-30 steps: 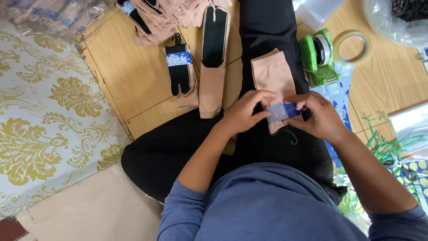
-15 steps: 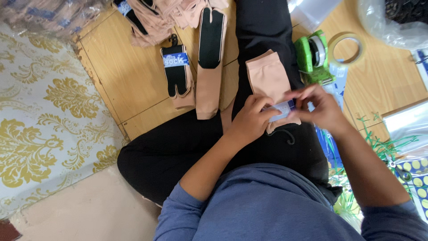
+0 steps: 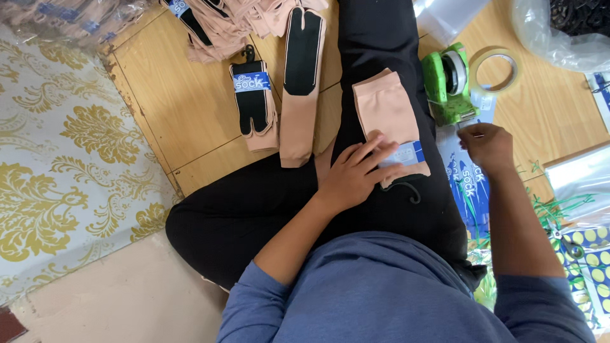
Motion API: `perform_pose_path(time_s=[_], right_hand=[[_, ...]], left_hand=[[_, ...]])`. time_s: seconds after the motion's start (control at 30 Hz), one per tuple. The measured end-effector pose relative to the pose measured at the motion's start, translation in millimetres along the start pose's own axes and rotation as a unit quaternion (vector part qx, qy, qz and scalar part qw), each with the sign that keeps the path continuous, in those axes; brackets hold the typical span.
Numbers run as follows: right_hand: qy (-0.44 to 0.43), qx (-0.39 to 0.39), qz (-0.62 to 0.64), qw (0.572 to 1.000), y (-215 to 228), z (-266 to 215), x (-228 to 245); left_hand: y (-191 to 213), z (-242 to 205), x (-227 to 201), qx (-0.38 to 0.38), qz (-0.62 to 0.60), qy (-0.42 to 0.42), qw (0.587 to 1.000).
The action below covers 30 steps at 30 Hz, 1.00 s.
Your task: The person organizes socks into pairs, attaches plastic hooks and paper labels to them, and then places the finished sets into individual clear plastic bags.
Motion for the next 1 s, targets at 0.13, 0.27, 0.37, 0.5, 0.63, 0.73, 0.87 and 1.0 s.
perform_pose_path(time_s=[0.13, 0.27, 0.37, 0.5, 0.63, 0.73, 0.87, 1.0], right_hand=[[0.119, 0.194, 0.213, 0.950, 68.4, -44.7, 136.0], [0.349, 0.246, 0.179, 0.886, 104.5, -74.8, 222.0], [0.389, 0.248, 0.191, 0.866, 117.4, -78.4, 231.1], [0.207, 0.267, 0.344, 0.876, 96.6, -78.5, 200.2], [0.130, 0.190, 0.406, 0.884, 90.9, -71.8, 176.0], [0.168, 0.227, 0.286, 0.916, 99.7, -79.7, 195.2], [0.238, 0.207, 0.167, 0.934, 93.0, -85.1, 208.5], [0.218, 0.208, 0.089, 0.949, 88.4, -82.5, 204.4]], left_hand=[[-3.7, 1.7, 7.3, 0.007, -0.025, 0.042, 0.999], [-7.1, 1.9, 7.7, -0.005, -0.048, 0.044, 0.998], [-5.7, -1.0, 7.5, -0.025, -0.041, 0.048, 0.998], [-13.6, -5.5, 12.2, -0.012, -0.070, 0.053, 0.996], [-12.2, -3.7, 10.7, -0.029, -0.071, 0.039, 0.996], [-12.1, -3.2, 11.0, -0.040, -0.069, 0.037, 0.996], [-15.9, -4.9, 11.1, -0.039, -0.067, 0.040, 0.996], [-15.9, -4.5, 11.8, -0.026, -0.066, 0.050, 0.996]])
Point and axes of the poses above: each hand's wrist, its own z-axis towards the middle knuckle, its own y-axis out of the back of the hand, x = y × z, the point moved 6 cm from there along z, towards the middle knuckle, and after that the axes turned 2 degrees about -z, right-handed, at the moved point
